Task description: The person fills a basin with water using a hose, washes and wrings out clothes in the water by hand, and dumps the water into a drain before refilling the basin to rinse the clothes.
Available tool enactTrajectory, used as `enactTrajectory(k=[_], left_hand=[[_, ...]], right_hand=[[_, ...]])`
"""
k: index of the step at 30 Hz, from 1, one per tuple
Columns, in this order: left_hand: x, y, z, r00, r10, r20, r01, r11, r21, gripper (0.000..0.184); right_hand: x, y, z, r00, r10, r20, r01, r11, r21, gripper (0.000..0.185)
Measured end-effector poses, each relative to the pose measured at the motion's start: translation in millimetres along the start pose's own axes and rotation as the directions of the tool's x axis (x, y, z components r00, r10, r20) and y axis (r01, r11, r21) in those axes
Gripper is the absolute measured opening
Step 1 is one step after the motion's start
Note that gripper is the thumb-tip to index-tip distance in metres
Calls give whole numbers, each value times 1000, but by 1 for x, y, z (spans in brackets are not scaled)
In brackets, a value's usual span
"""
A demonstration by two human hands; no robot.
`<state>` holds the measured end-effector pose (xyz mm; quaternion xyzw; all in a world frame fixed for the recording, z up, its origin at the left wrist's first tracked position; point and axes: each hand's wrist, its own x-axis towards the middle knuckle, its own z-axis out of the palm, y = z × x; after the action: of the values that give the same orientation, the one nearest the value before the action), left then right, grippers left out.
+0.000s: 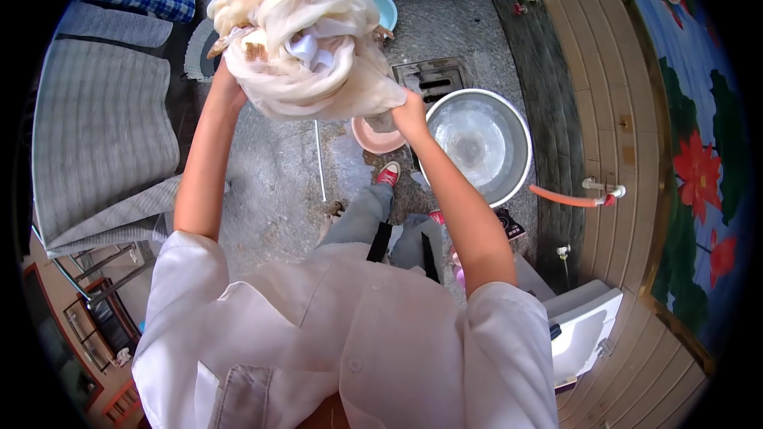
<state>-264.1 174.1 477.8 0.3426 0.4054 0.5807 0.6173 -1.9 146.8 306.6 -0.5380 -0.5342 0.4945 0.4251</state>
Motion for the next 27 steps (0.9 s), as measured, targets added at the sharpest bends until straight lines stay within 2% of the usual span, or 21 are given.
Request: enactTrajectory(k=[2,6,8,9,10,12,13,14,16,20,22,23,25,27], left_hand=[[-5,-3,-9,997,-25,-72,25,1000,3,41],[-18,-21,-19,985,-94,-144,101,994,39,43],[-23,-39,-21,976,-108,-191,111,994,6,42],[-22,-50,-25,974,-131,-183,136,991,13,40],[-23,-61,-26,972,-156,-175,162,987,20,39],[-22,-85,-19,964,-169,-205,184,981,60,37],[-20,-101,-20,945,-187,-267,204,978,36,37],[-18,-113,-22,925,-239,-297,258,966,26,38],[-15,-146,-31,924,-254,-285,249,967,-55,39],[-9,-214,-59,905,-317,-285,302,948,-97,40],[-3,-237,-66,915,-341,-216,310,936,-166,40],[-1,-246,-62,883,-358,-305,269,917,-296,30],[5,-270,-71,880,-374,-292,281,906,-315,30],[10,-292,-82,876,-392,-281,294,896,-334,30]], right_hand=[[0,-1,8,998,30,58,-27,998,-64,24],[-2,27,25,988,98,116,-98,995,1,26],[-2,55,33,991,81,104,-72,994,-87,34],[-3,67,31,981,152,119,-138,984,-116,48],[-8,70,28,981,156,115,-143,983,-112,48],[-19,78,21,974,208,88,-196,973,-123,62],[-22,99,16,968,223,114,-218,974,-56,63],[-28,119,7,967,232,104,-228,973,-47,63],[-46,125,-10,954,294,52,-283,946,-158,52],[-78,132,-45,901,431,-51,-434,889,-145,40],[-95,144,-59,871,479,-108,-489,865,-112,28],[-104,148,-65,868,484,-114,-495,863,-106,28],[-120,156,-74,792,594,-139,-585,805,103,24],[-138,174,-80,800,580,-155,-555,813,174,22]])
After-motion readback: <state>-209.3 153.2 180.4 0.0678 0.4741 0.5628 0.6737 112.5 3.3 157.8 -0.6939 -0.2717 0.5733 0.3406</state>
